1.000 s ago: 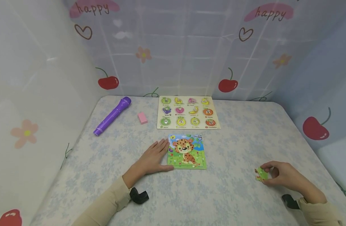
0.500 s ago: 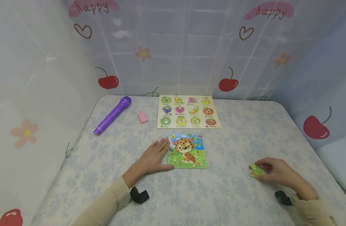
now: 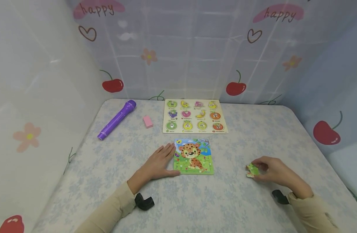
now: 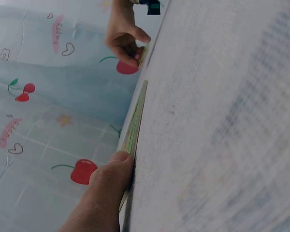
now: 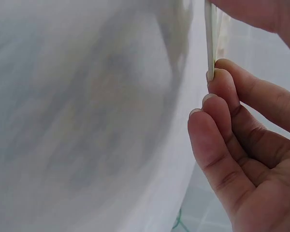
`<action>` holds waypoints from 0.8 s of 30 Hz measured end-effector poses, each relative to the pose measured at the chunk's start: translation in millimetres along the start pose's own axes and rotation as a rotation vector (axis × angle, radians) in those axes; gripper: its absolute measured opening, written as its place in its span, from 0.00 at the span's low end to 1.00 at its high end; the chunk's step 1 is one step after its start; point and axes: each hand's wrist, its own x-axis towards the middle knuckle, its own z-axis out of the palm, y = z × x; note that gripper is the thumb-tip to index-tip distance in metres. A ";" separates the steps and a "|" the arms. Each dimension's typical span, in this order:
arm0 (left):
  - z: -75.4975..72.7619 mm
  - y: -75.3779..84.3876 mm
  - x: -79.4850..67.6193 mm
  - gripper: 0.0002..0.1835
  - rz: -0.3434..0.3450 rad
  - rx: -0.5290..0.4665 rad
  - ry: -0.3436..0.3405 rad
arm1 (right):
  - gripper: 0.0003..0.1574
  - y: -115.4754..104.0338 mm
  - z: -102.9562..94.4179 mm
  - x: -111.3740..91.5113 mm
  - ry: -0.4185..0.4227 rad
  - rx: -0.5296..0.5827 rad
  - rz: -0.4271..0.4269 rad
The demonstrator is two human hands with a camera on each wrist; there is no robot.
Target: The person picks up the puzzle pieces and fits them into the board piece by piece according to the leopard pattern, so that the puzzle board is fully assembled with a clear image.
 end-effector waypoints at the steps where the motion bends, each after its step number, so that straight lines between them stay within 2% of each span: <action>1: 0.0 0.1 -0.1 0.58 0.000 0.001 0.002 | 0.30 -1.7 0.5 2.1 0.002 -0.003 -0.008; 8: 1.5 -0.7 0.3 0.58 -0.001 -0.001 0.005 | 0.28 -14.8 4.6 17.5 0.007 -0.009 -0.052; 24: 3.3 -1.1 0.4 0.59 -0.003 -0.016 0.010 | 0.27 -66.5 18.0 56.5 -0.030 0.015 -0.153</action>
